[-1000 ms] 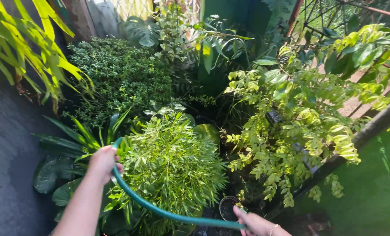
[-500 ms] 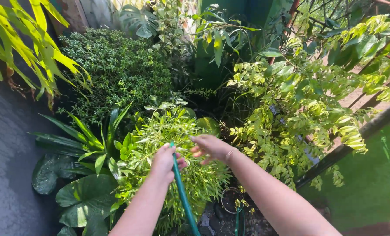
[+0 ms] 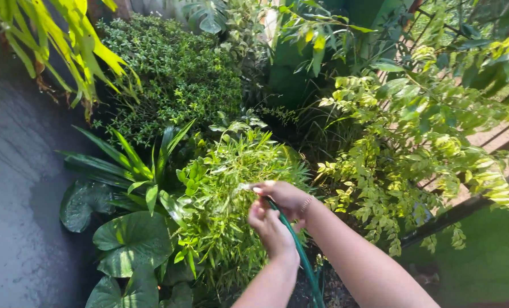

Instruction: Watering various garden plants using a green garden hose.

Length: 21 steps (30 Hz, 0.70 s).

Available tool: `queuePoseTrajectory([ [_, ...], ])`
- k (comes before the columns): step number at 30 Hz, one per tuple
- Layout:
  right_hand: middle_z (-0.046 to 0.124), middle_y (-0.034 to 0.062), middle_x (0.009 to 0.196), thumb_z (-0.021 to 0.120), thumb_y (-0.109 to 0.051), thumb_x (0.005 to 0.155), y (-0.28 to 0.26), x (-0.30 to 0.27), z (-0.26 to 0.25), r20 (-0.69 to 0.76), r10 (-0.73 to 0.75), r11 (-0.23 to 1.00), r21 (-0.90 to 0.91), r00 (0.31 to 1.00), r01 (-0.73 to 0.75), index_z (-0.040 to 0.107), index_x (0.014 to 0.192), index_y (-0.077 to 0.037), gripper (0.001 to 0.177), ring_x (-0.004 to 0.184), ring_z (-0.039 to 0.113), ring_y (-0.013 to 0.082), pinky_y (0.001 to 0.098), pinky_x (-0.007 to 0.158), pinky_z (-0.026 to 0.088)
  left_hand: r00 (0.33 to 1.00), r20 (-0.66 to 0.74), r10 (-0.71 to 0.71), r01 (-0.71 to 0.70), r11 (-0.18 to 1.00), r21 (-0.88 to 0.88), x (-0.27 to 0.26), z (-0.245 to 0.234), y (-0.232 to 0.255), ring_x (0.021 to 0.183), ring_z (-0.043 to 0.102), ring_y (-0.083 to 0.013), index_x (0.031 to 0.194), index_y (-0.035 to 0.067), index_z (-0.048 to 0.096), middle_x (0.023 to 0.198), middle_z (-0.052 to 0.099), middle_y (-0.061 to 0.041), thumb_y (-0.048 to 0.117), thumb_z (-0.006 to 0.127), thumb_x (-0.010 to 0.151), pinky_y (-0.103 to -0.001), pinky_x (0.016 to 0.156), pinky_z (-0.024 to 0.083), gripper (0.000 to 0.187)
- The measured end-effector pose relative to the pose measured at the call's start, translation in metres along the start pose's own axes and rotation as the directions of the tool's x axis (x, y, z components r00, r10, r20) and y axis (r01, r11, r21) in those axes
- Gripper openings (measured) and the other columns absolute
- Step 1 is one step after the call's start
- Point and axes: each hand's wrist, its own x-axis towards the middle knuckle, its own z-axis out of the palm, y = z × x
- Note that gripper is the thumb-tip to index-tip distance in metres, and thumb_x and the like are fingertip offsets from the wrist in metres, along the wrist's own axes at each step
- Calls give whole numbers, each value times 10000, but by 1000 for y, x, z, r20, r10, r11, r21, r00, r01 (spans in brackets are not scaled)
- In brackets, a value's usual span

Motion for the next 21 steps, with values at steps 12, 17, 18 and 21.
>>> queuePoseTrajectory([
  [12, 342, -7, 513, 515, -250, 1051, 46, -12, -48, 97, -95, 866, 499, 991, 34, 583, 1197, -136, 197, 337, 241, 88, 201, 347, 236, 993, 90, 76, -117, 602, 790, 192, -114, -83, 1031, 681, -214, 1053, 252, 655, 1107, 742, 6, 316, 589, 916, -373, 920, 504, 166],
  [17, 375, -20, 519, 557, -248, 1061, 49, -39, -33, 235, -72, 920, 390, 969, -27, 530, 1021, -153, 107, 322, 308, 74, 191, 295, 262, 708, 705, -50, -701, -171, 692, 174, -90, -37, 911, 674, -308, 1078, 115, 620, 1048, 697, -119, 222, 615, 926, -457, 800, 529, 186],
  [18, 384, -21, 527, 577, -273, 1062, 53, -46, -26, 259, -45, 943, 329, 965, -45, 501, 967, -150, 173, 328, 334, 69, 182, 280, 277, 394, 906, -152, -851, -433, 297, 196, -95, -49, 911, 686, -388, 1063, 33, 634, 1034, 698, -194, 117, 626, 885, -516, 819, 568, 197],
  [21, 397, 21, 516, 499, -229, 1114, 82, -53, -25, 243, -9, 937, 341, 970, -77, 450, 966, -116, 192, 296, 378, 111, 220, 292, 298, 305, 766, -566, -758, -631, -165, 224, -99, -82, 1135, 628, -342, 1315, 8, 566, 1266, 633, -205, 114, 476, 958, -477, 935, 530, 384],
])
